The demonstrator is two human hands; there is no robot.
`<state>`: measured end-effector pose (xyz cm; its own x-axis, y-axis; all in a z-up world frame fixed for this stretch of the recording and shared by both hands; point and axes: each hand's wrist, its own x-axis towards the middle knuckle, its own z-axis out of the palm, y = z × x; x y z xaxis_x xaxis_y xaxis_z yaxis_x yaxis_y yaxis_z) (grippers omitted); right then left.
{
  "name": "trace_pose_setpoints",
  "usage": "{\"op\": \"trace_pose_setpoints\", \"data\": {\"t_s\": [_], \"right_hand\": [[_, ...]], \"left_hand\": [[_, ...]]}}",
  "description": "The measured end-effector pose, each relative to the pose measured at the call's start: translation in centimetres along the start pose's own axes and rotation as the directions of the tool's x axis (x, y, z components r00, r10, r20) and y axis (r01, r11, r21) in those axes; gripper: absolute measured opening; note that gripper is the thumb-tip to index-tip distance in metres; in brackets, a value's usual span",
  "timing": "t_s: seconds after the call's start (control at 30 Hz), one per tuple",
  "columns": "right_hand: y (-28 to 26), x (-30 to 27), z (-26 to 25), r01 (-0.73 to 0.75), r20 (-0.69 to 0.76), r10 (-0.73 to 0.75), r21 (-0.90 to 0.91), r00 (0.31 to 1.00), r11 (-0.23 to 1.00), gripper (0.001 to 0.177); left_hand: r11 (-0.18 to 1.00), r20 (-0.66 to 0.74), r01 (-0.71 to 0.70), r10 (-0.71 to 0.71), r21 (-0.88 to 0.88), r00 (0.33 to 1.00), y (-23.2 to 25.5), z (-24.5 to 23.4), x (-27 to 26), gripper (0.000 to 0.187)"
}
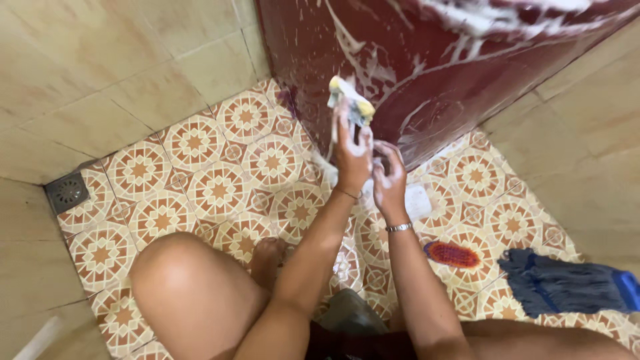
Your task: The person scrubs the outer surface of a large maroon container with a soapy sponge.
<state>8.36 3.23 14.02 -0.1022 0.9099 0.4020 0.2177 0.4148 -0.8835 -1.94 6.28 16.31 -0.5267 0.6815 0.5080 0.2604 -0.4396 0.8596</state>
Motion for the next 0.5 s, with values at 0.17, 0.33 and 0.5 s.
{"op": "trace_pose_setpoints", "data": {"t_s": [0.17, 0.33, 0.5], "right_hand": [[0.8, -0.6, -2.4, -0.191, -0.062, 0.209, 0.221, 0.976, 0.956, 0.030], [3.2, -1.2, -3.9, -0.200, -0.144, 0.245, 0.272, 0.959, 0.941, 0.024], [3.5, -1.5, -3.9, -0.240, -0.148, 0.300, 0.327, 0.942, 0.914, 0.027]], "left_hand": [[0.941, 0.093, -0.316, 0.306, 0.119, 0.948, 5.8, 2.5, 3.2, 0.072], [0.802, 0.128, -0.554, 0.540, 0.221, 0.832, 8.2, 5.7, 6.3, 0.064], [0.623, -0.107, -0.723, 0.775, 0.298, 0.623, 9.3, 8.2, 9.7, 0.067]]}}
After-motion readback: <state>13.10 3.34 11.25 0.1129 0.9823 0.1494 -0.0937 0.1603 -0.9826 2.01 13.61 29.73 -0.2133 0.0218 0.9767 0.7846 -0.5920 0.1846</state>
